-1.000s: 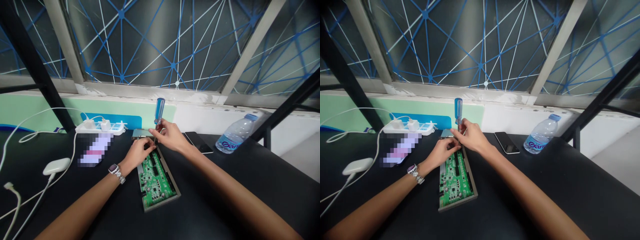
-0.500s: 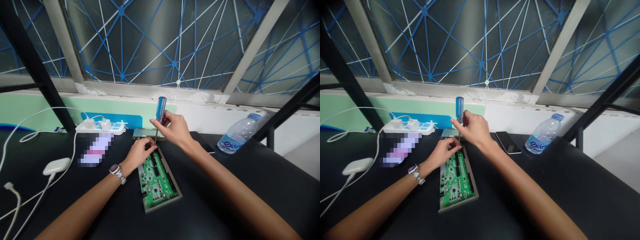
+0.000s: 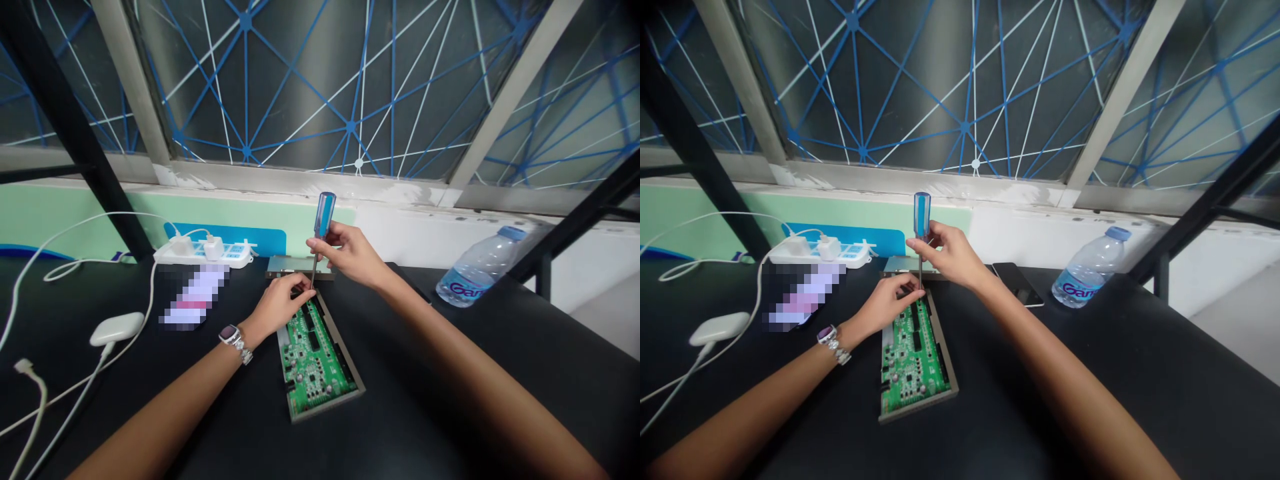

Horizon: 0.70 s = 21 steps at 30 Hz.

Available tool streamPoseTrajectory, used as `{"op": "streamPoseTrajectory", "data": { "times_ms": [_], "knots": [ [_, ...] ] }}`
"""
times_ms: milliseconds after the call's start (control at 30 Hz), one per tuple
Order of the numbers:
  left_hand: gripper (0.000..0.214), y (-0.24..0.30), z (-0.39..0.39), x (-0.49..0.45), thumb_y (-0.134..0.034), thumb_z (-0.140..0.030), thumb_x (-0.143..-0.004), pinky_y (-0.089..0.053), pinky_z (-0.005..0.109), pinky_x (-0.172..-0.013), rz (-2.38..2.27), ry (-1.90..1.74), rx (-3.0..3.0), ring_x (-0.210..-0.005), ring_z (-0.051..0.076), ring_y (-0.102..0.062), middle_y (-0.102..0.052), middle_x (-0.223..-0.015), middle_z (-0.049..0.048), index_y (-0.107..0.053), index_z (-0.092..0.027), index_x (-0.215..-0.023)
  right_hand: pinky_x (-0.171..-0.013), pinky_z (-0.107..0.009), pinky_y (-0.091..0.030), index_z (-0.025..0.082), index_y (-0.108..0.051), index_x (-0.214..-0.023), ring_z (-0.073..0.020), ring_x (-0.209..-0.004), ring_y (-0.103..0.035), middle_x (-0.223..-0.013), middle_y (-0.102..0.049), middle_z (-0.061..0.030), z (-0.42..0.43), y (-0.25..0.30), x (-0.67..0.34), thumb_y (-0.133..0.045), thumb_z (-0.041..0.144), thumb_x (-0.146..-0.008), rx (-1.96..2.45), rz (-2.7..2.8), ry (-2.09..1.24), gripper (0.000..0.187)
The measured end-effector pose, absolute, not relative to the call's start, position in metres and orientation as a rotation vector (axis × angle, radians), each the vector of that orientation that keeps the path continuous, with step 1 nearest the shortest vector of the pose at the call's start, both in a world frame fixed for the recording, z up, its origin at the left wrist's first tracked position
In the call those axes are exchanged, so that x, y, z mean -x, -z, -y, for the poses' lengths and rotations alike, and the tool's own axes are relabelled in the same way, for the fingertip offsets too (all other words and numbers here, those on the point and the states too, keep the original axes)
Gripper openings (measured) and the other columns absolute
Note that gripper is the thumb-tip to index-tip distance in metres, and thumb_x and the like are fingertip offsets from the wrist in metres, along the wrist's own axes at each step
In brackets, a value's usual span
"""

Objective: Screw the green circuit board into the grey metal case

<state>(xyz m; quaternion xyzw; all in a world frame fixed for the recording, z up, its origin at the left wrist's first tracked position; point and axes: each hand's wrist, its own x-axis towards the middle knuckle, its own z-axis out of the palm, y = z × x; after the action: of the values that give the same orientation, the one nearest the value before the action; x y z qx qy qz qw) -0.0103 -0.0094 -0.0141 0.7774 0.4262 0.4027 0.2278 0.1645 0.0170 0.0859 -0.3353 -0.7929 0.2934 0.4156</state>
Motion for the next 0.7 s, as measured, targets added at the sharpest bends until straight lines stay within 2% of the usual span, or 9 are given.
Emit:
{"op": "streamPoseTrajectory", "data": {
  "times_ms": [100, 233, 400, 467, 600, 700],
  "knots": [
    [0.013, 0.01, 0.011, 0.01, -0.058, -0.03, -0.091, -0.05, 0.029, -0.072, -1.19, -1.11, -2.183, -0.083, 0.02, -0.067, -0.072, -0.091, 0.0032, -0.067, -0.021, -0.094, -0.054, -0.025, -0.052, 0.016, -0.061, -0.093, -0.0151, -0.07, -0.064, -0.08, -0.066, -0.0045, -0.022, -0.084, -0.168, -0.063, 0.048, -0.085, 0.82, 1.956, -0.841, 0.032],
    [0.024, 0.004, 0.014, 0.008, -0.052, -0.027, -0.094, -0.049, 0.035, -0.089, -1.122, -1.167, -2.204, -0.1, 0.023, -0.067, -0.073, -0.11, 0.0044, -0.067, -0.023, -0.112, -0.05, -0.023, -0.053, 0.017, -0.062, -0.097, -0.0156, -0.075, -0.063, -0.089, -0.068, -0.006, -0.026, -0.085, -0.172, -0.063, 0.047, -0.085, 0.784, 1.937, -0.972, 0.032],
    [0.025, 0.004, 0.015, 0.007, -0.049, -0.029, -0.097, -0.049, 0.035, -0.095, -1.068, -1.171, -2.105, -0.104, 0.023, -0.068, -0.075, -0.107, 0.0041, -0.069, -0.021, -0.108, -0.054, -0.027, -0.054, 0.018, -0.062, -0.1, -0.0201, -0.088, -0.064, -0.097, -0.069, -0.0083, -0.023, -0.089, -0.172, -0.058, 0.047, -0.088, 0.742, 1.989, -1.078, 0.033],
    [0.024, 0.006, 0.014, 0.006, -0.05, -0.029, -0.096, -0.05, 0.035, -0.094, -1.077, -1.187, -2.082, -0.103, 0.023, -0.069, -0.076, -0.105, 0.0042, -0.07, -0.021, -0.106, -0.057, -0.028, -0.051, 0.018, -0.06, -0.097, -0.0195, -0.083, -0.064, -0.091, -0.068, -0.0071, -0.02, -0.089, -0.169, -0.061, 0.05, -0.086, 0.828, 1.973, -0.92, 0.034],
    [0.023, 0.007, 0.014, 0.005, -0.051, -0.027, -0.095, -0.051, 0.033, -0.092, -1.087, -1.199, -2.066, -0.1, 0.022, -0.069, -0.076, -0.103, 0.004, -0.071, -0.021, -0.105, -0.06, -0.03, -0.043, 0.021, -0.05, -0.073, -0.0153, -0.064, -0.055, -0.066, -0.057, 0.0005, -0.011, -0.087, -0.161, -0.069, 0.056, -0.077, 1.042, 1.878, -0.39, 0.041],
    [0.022, 0.007, 0.015, 0.005, -0.051, -0.026, -0.095, -0.051, 0.033, -0.09, -1.108, -1.192, -2.07, -0.099, 0.022, -0.07, -0.076, -0.103, 0.0033, -0.071, -0.022, -0.104, -0.058, -0.03, -0.038, 0.021, -0.046, -0.065, -0.0151, -0.059, -0.052, -0.06, -0.053, 0.0009, -0.007, -0.087, -0.159, -0.065, 0.056, -0.08, 1.109, 1.897, -0.195, 0.043]
  ]
}}
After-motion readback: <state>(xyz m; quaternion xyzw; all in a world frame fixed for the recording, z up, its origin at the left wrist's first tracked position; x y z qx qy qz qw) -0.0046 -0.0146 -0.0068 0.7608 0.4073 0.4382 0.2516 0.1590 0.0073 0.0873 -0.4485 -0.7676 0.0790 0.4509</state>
